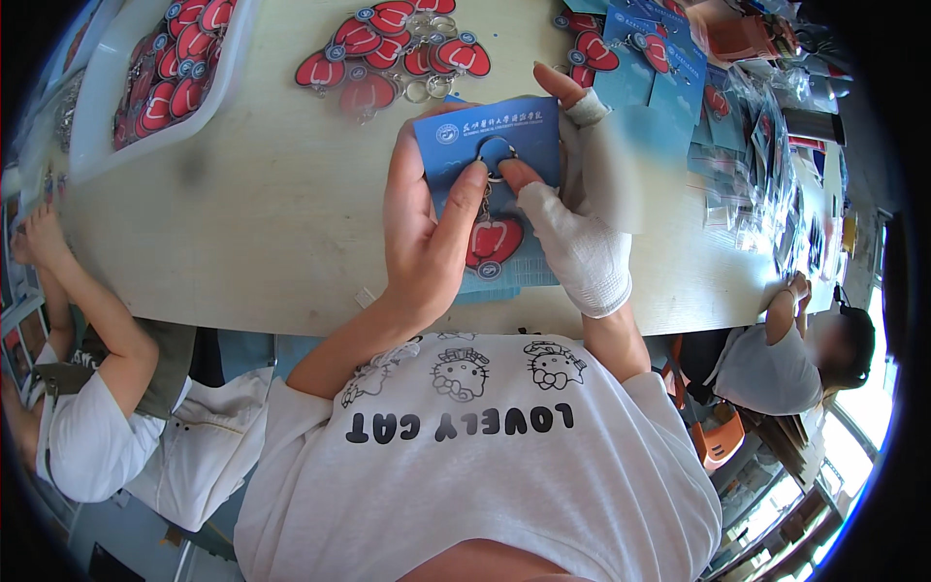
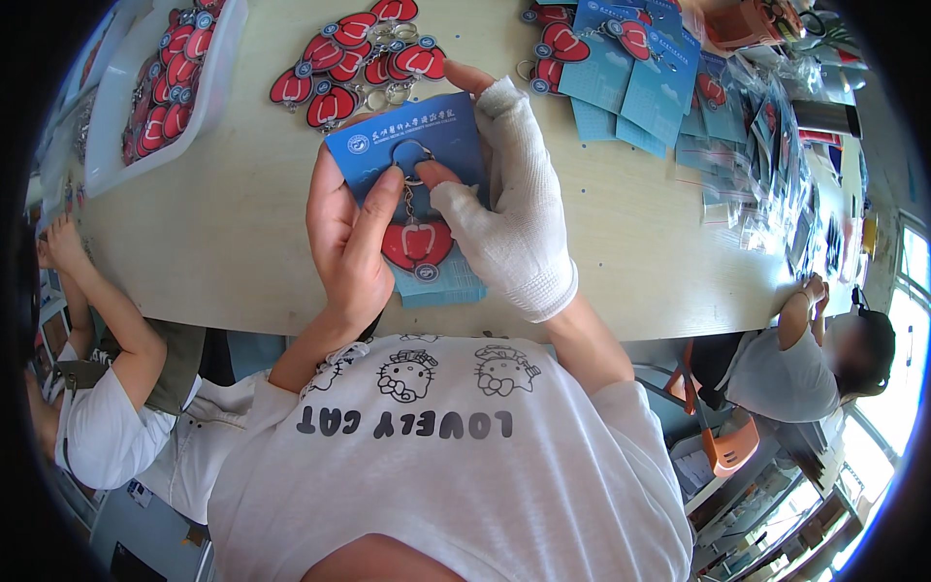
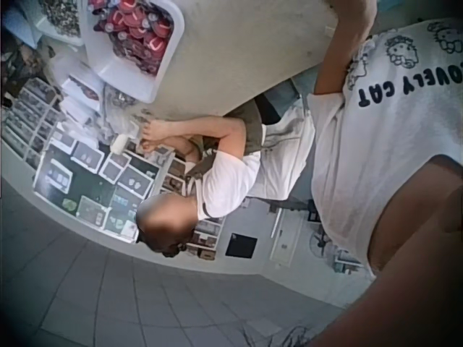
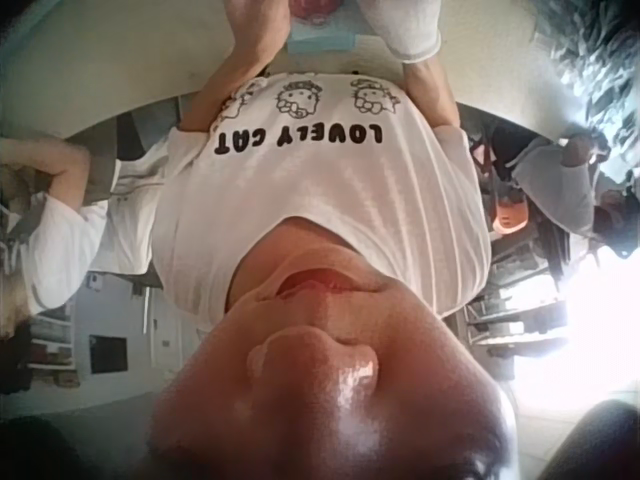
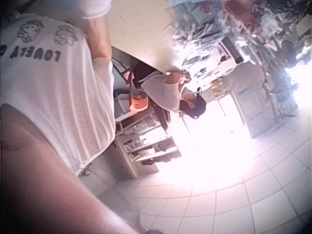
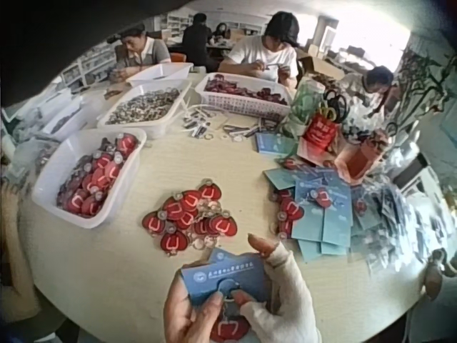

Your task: The person assembles heart-shaped keychains by attaching them to blue cardboard backing cards. They pick up a keychain and a card, thread the metal ring through a hole in the card, and place the finished unit on a growing pile. The process is repeated continuously throughout the clip.

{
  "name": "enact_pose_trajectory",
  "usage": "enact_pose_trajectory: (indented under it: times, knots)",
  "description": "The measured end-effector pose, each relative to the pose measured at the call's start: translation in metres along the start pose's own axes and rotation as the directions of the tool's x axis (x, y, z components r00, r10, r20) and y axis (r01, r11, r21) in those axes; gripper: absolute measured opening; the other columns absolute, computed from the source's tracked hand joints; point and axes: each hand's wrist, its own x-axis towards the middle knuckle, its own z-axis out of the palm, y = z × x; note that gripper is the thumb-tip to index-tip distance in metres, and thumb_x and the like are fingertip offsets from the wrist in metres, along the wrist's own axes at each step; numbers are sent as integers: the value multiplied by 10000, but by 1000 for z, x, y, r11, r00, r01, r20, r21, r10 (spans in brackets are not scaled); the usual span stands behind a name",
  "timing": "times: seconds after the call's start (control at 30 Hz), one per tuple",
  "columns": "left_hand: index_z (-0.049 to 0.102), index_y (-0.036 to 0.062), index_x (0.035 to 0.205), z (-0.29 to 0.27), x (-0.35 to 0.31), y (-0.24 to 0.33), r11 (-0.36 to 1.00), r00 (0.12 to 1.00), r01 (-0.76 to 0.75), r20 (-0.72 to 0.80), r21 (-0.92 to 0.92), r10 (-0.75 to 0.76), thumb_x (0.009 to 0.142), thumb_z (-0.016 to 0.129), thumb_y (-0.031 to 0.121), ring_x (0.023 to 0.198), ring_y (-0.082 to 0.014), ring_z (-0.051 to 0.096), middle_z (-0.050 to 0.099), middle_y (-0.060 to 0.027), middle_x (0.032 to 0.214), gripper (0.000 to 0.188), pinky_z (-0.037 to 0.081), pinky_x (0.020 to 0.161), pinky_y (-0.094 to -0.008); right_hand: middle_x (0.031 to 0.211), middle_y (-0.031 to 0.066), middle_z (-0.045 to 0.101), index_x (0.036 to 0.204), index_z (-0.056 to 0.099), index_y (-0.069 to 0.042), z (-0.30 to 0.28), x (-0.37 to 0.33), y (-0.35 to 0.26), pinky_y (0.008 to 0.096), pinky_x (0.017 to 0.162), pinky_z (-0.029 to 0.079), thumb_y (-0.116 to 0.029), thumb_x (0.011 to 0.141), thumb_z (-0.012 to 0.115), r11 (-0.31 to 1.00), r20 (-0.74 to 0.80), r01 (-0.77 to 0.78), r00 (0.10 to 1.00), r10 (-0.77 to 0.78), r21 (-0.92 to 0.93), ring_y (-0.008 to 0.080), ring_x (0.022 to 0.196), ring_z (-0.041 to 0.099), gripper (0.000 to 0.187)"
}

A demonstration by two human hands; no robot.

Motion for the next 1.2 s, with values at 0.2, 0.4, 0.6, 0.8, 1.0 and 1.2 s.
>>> enact_pose_trajectory:
  times: [0.2, 0.4, 0.6, 0.8, 1.0, 1.2]
  knots:
    - [387, -49, 1238, -4, 2, 2, 972, 980, -200, 40, 121, 197, 933, 485, 54, 988, -121, 502, 496, -108, 1138, 336, 422, 872, -270, 1181, 101, 526, 1313, 363, 55, -4, -7, 6, 268, 912, 468, 141, 785, 455, 949, 6, -242, 969, 246, 202, 128, 1008, 563, 544]
    - [464, -69, 1168, -2, -1, -4, 963, 972, -225, -36, 149, 232, 949, 486, 64, 1017, -141, 513, 499, -118, 1185, 258, 407, 898, -275, 1071, 81, 579, 1169, 489, 52, -4, -6, -2, 239, 866, 482, 111, 805, 472, 943, 69, -301, 953, 294, 144, 106, 954, 589, 369]
    - [472, -55, 1168, -6, -3, -9, 947, 973, -227, 3, 227, 233, 973, 475, 109, 990, -127, 514, 515, -107, 1158, 254, 414, 869, -273, 1059, 85, 588, 1167, 499, 38, -8, -7, 4, 236, 810, 495, 74, 813, 508, 959, 40, -274, 962, 272, 67, 118, 913, 603, 356]
    - [535, 13, 1131, -49, 19, -17, 422, 954, -246, 142, 873, 263, 878, 649, 274, 963, -239, 520, 558, -96, 1010, 382, 419, 846, -349, 922, 17, 629, 1052, 595, 9, -105, 22, -10, 190, 703, 455, -114, 871, 614, 952, -381, 41, 910, -161, -304, 58, 808, 569, 219]
    - [569, 35, 1064, -26, 27, -35, 9, 962, -233, 229, 972, 148, 703, 782, 415, 968, -276, 501, 566, -93, 996, 566, 406, 836, -397, 1069, 168, 548, 1198, 507, -45, -149, 57, 12, 435, 850, 444, -205, 734, 781, -40, 3, -41, 657, -753, -998, 337, 989, 528, 562]
    - [577, 27, 978, -21, 35, -46, 260, 973, -220, 194, 940, 123, 716, 794, 299, 911, -222, 515, 571, -70, 940, 435, 408, 814, -355, 951, 85, 609, 932, 644, -66, -83, 29, 51, 377, 776, 465, -118, 732, 702, 380, 206, 259, 963, -174, -888, 284, 895, 574, 215]
